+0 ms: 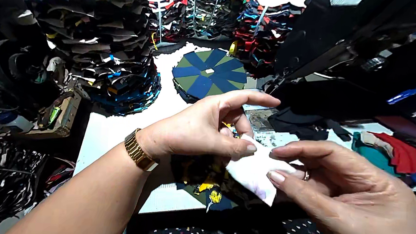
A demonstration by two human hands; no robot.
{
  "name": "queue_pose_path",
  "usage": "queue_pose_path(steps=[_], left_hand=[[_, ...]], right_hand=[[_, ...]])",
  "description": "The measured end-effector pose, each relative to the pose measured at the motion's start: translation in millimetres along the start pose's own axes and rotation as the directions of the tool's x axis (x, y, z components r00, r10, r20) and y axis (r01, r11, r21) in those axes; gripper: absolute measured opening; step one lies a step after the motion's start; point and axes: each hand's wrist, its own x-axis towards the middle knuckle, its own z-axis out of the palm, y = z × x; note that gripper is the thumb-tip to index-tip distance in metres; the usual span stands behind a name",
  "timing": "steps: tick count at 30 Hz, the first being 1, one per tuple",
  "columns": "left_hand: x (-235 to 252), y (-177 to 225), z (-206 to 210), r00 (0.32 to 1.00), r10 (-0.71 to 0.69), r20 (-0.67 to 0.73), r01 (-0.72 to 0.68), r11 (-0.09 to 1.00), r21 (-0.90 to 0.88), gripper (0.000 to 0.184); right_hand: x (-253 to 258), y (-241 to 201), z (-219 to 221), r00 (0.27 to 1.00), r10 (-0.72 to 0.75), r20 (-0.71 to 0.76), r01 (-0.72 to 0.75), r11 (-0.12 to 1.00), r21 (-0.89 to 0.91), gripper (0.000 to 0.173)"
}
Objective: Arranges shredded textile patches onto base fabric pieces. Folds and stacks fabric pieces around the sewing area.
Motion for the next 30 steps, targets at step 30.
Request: queue_pose_path(steps=[30], left_hand=[[1,-18,13,0.993,-0.058,0.099,-0.001,0.857,0.515,0.062]], right_hand=[[-22,37,19,0.916,-0.287,0.281,0.400,0.705,-0.585,0.020]])
